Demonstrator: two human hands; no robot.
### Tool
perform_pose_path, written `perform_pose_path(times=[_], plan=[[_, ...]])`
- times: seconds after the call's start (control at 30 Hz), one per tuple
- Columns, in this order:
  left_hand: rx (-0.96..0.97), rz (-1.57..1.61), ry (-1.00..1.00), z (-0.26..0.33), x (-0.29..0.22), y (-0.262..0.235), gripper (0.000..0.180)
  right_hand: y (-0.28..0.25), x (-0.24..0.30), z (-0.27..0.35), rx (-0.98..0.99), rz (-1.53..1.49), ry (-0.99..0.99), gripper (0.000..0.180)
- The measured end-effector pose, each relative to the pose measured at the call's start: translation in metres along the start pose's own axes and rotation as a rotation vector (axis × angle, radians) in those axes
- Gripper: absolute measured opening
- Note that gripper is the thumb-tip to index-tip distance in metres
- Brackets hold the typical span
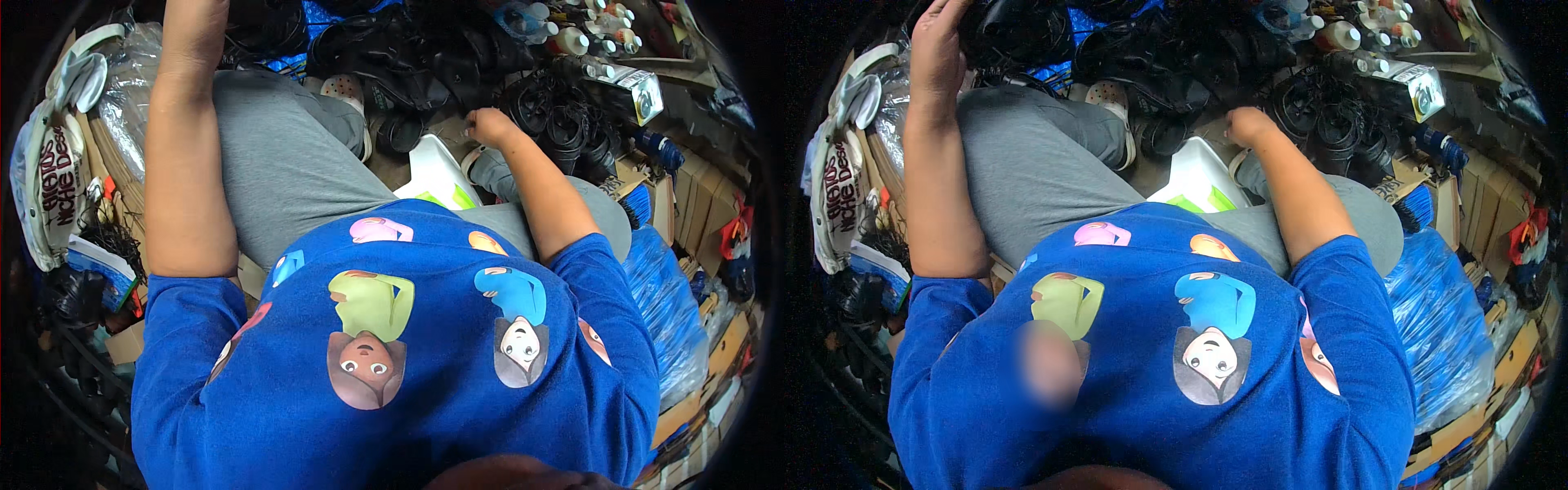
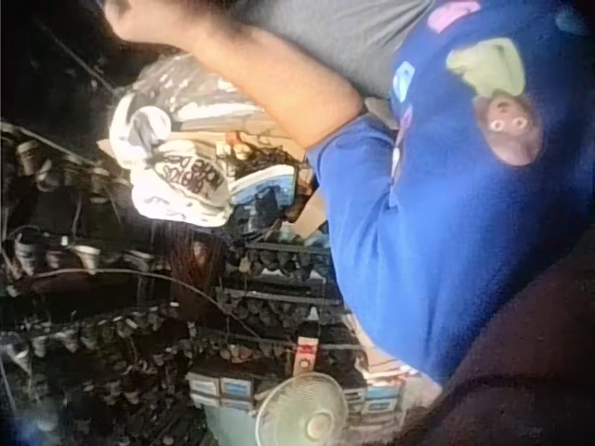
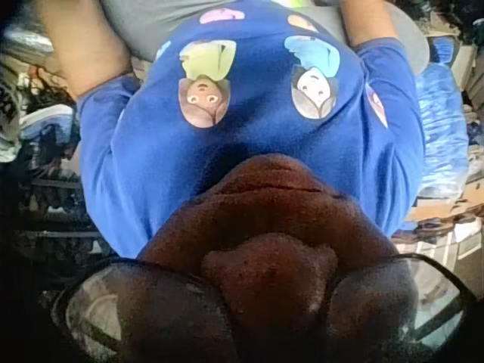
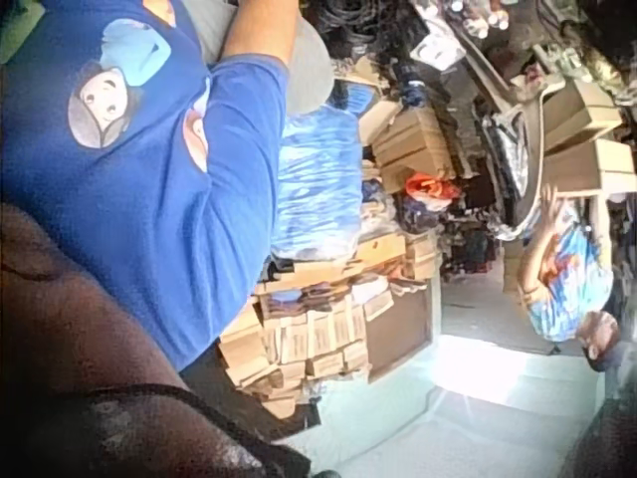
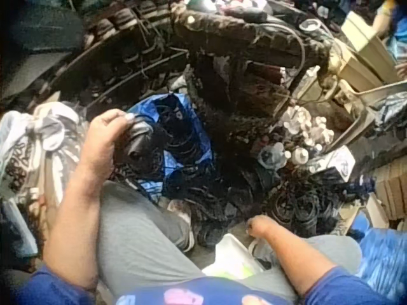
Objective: The recorder is lacing and inspecting several pairs of black leather boots in a workshop.
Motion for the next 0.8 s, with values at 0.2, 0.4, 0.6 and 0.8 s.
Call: perform_pose_path(times=[0.2,0.4,0.6,0.8], plan=[[-0.038,0.105,-0.016,0.001,-0.001,0.001,0.010,0.020,-0.052,-0.017,0.148,0.178,0.166,0.029],[-0.039,0.171,-0.021,-0.003,0.002,-0.003,0.009,0.004,-0.030,-0.023,0.018,0.030,0.125,0.029],[-0.086,0.181,-0.047,-0.002,0.000,0.001,0.009,-0.027,0.028,-0.026,-0.246,-0.212,0.067,0.036],[-0.093,0.198,-0.115,-0.009,0.007,-0.002,0.008,-0.034,0.078,-0.044,-0.420,-0.349,-0.261,0.057]])
Point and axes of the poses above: each hand's wrist, its own z-axis away from the middle knuckle, its own y-axis out of the palm, x = y × z, the point moved 1 cm from there along -z, towards the middle knuckle, and after that the axes turned 10 degrees about y, right-handed, at the moved point
